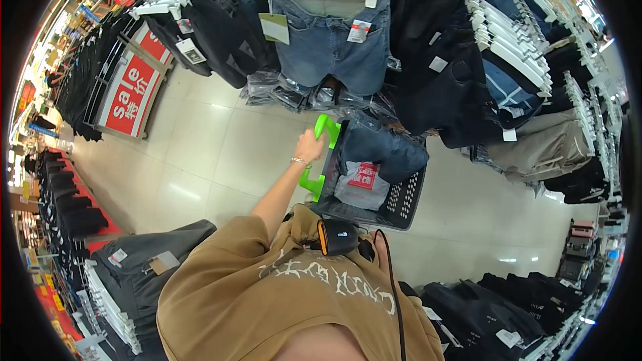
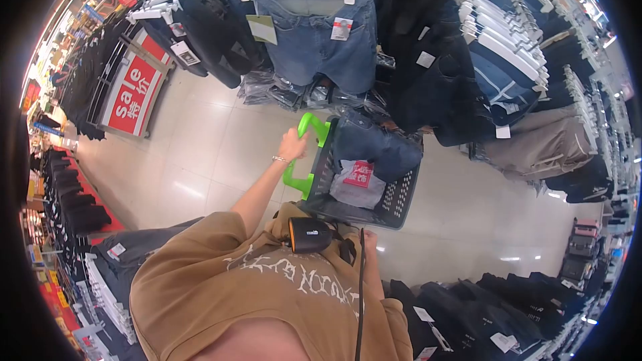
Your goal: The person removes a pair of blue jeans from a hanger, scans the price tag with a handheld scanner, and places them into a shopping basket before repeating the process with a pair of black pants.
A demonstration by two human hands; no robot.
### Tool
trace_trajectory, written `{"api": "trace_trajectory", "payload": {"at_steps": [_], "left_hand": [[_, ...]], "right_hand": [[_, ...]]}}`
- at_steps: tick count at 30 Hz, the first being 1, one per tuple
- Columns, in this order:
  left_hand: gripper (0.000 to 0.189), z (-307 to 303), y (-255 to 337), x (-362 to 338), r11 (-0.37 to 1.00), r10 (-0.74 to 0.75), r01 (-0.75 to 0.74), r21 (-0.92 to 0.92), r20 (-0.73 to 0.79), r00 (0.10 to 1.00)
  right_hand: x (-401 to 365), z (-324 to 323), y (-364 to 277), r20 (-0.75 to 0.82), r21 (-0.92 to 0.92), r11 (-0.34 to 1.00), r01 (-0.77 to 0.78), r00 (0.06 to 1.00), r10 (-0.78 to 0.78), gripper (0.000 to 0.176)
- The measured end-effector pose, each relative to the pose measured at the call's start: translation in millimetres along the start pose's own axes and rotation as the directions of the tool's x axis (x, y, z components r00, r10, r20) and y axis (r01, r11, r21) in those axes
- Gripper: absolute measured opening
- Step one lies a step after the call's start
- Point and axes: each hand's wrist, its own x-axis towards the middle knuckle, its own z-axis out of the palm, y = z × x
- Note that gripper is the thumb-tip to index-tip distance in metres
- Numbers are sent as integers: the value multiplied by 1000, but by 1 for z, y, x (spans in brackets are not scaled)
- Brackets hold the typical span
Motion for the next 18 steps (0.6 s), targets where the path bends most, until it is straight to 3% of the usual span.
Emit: {"api": "trace_trajectory", "payload": {"at_steps": [1,3,6,9,16,18], "left_hand": [[29,-7,11,-6,988,-57,69,-139,84,995],[28,-12,17,-9,977,-80,98,-190,100,992],[25,-18,20,-9,956,-107,139,-257,136,985],[23,-27,17,-7,947,-96,142,-288,166,981],[14,-52,-10,13,920,-62,143,-365,225,972],[13,-60,-24,22,902,-44,144,-406,245,969]], "right_hand": [[1,2,3,10,-7,1000,-4,1000,4,21],[3,8,3,-35,-205,973,104,993,-114,19],[9,17,7,-40,-289,944,159,983,-178,19],[3,27,-6,-47,-327,941,85,993,-106,20],[-9,69,-29,-54,-126,992,25,998,-32,24],[-6,90,-23,-116,-383,911,151,971,-210,25]]}}
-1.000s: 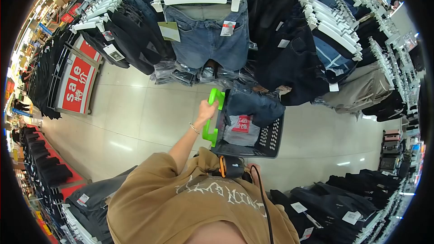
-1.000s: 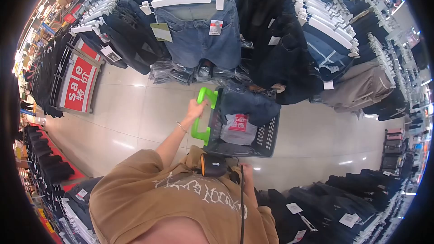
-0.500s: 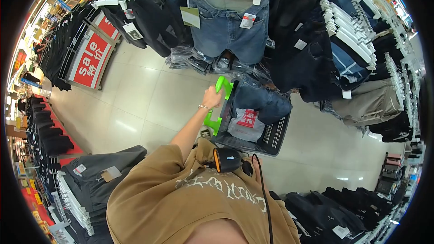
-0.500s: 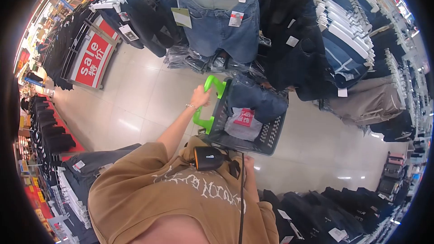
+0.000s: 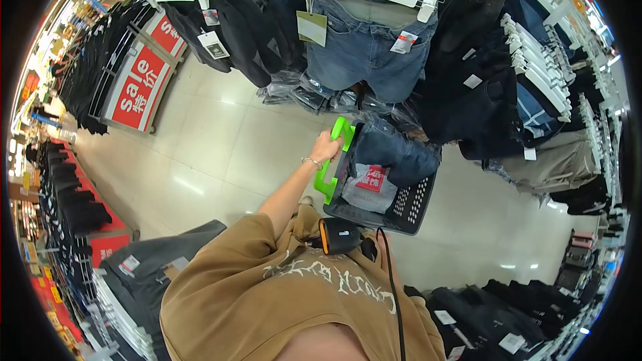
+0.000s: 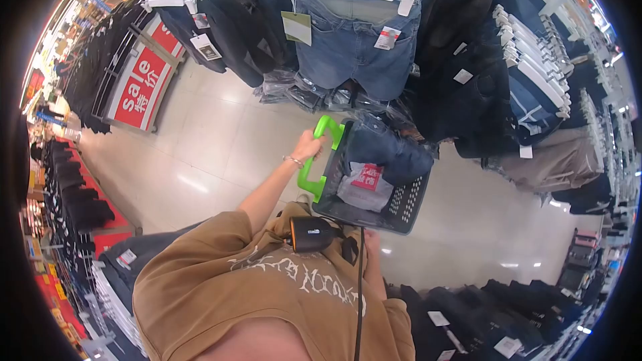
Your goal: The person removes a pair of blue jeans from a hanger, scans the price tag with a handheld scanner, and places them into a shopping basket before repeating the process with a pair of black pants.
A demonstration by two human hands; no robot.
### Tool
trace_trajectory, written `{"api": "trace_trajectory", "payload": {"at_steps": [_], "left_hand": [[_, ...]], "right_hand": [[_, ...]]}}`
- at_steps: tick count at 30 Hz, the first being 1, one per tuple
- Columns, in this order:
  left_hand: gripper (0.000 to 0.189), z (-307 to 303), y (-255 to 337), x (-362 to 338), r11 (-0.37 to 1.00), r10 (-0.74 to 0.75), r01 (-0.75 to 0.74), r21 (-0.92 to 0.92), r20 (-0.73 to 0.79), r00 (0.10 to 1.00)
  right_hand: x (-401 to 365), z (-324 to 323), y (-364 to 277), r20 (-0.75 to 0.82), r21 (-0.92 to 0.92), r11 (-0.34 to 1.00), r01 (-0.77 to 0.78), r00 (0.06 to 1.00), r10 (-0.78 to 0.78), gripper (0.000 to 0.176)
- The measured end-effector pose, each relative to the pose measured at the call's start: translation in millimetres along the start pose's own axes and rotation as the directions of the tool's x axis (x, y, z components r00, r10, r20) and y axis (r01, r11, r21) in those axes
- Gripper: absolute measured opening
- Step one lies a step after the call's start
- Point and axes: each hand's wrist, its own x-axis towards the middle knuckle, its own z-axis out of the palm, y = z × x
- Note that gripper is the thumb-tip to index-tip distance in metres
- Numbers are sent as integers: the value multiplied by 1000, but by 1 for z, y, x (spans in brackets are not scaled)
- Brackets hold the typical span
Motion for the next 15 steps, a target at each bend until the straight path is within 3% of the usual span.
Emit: {"api": "trace_trajectory", "payload": {"at_steps": [3,7,11,15], "left_hand": [[13,-22,-7,3,997,7,-4,-75,44,999],[15,-54,-13,8,992,14,-9,-123,43,999],[18,-86,-16,11,993,-12,15,-116,24,1000],[18,-113,-24,16,996,30,-32,-85,-24,999]], "right_hand": [[-43,6,-104,31,-94,996,-11,999,14,24],[-64,51,-128,3,-14,1000,-14,1000,14,26],[-82,78,-129,-97,-49,983,-179,980,174,25],[-85,88,-112,-142,-29,977,-211,968,205,25]]}}
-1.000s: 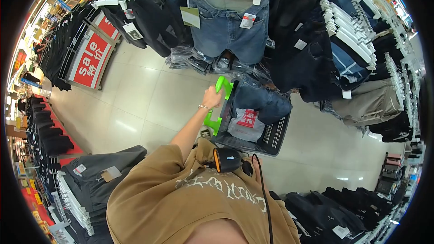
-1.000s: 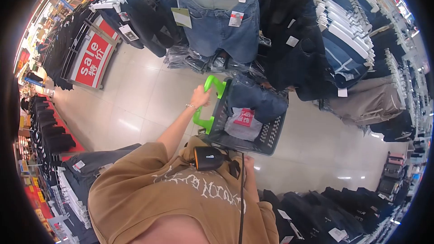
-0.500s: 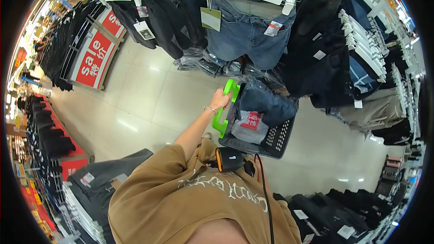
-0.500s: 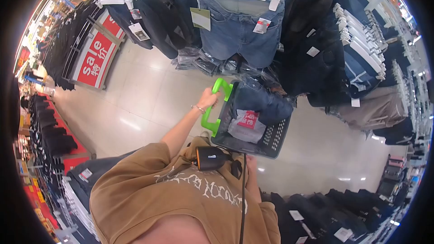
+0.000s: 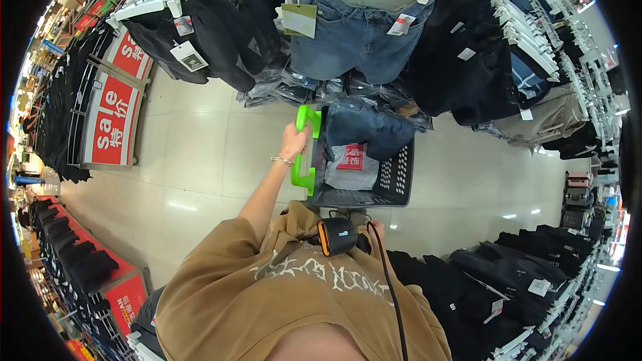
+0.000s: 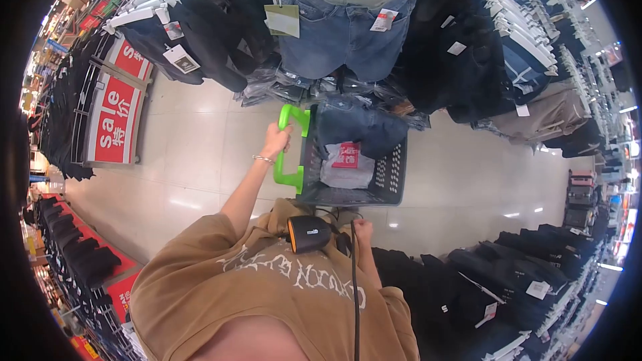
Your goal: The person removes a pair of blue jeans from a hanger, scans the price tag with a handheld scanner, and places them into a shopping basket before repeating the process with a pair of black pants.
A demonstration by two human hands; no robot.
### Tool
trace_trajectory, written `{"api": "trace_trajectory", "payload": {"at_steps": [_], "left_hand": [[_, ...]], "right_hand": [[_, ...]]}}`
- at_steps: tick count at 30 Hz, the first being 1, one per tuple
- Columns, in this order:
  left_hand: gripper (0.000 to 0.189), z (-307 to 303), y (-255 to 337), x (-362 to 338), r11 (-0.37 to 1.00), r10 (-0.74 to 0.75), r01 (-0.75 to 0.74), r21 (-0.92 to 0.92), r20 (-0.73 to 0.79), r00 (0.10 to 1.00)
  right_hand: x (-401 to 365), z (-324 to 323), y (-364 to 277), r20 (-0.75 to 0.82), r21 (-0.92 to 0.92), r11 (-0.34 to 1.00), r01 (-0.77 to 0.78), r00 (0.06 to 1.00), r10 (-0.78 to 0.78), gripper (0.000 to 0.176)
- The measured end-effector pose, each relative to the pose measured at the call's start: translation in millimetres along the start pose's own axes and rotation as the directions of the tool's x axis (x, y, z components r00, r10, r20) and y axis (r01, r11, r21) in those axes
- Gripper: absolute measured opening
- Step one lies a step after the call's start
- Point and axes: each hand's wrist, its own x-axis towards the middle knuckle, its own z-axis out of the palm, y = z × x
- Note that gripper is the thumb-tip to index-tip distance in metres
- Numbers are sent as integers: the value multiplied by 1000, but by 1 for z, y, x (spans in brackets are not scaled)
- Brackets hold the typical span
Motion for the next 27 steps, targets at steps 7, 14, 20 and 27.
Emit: {"api": "trace_trajectory", "payload": {"at_steps": [7,14,20,27], "left_hand": [[16,-37,-7,7,1000,-15,15,-18,3,1000],[22,-49,-5,6,999,-6,7,-47,12,1000],[15,-50,-6,10,1000,8,-8,-17,-15,1000],[17,-56,-9,11,1000,9,-9,-10,-20,1000]], "right_hand": [[-27,-5,-26,-106,17,1000,-12,994,14,23],[-34,-4,-33,-143,3,999,-41,989,41,25],[-31,5,-31,-106,16,999,-36,994,38,28],[-30,7,-35,-88,18,999,35,996,-33,27]]}}
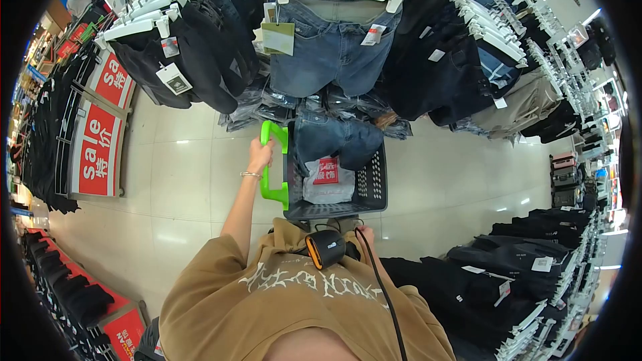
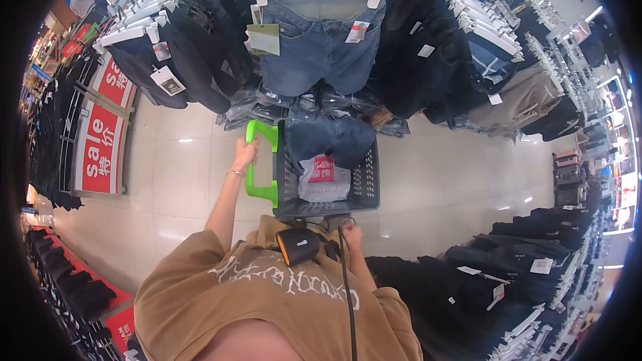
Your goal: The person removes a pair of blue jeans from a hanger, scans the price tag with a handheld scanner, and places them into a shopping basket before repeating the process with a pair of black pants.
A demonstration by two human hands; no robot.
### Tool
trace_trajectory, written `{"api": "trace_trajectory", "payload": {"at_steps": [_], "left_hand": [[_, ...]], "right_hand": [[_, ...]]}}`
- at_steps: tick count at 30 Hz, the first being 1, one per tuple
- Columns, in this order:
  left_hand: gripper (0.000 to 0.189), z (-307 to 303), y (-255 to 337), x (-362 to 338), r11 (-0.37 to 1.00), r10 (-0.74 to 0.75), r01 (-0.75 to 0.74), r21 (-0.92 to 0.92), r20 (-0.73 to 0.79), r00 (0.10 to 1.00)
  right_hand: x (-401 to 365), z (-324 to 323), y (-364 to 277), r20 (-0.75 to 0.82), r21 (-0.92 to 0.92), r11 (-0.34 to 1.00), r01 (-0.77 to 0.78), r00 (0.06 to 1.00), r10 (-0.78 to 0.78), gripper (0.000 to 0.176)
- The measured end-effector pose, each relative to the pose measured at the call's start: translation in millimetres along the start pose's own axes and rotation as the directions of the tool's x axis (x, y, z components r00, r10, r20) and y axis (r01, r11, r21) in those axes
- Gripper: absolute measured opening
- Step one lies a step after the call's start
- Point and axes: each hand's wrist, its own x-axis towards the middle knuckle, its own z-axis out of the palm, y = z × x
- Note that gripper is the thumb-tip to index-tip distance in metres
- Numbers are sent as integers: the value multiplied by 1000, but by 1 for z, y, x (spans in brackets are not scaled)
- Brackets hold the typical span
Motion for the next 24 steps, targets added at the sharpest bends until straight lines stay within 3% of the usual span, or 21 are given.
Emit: {"api": "trace_trajectory", "payload": {"at_steps": [12,18,20,24], "left_hand": [[18,-40,-1,1,1000,23,-22,21,-55,998],[16,-56,-7,3,975,128,-98,197,-142,982],[17,-60,-11,8,922,236,-174,346,-146,961],[18,-57,6,-3,924,200,-133,358,-157,967]], "right_hand": [[3,0,-2,-5,-35,999,-5,1000,5,27],[4,4,-6,23,-62,998,5,1000,-3,24],[9,7,-3,11,-69,998,-4,1000,5,24],[12,9,-1,28,-74,997,10,1000,-8,22]]}}
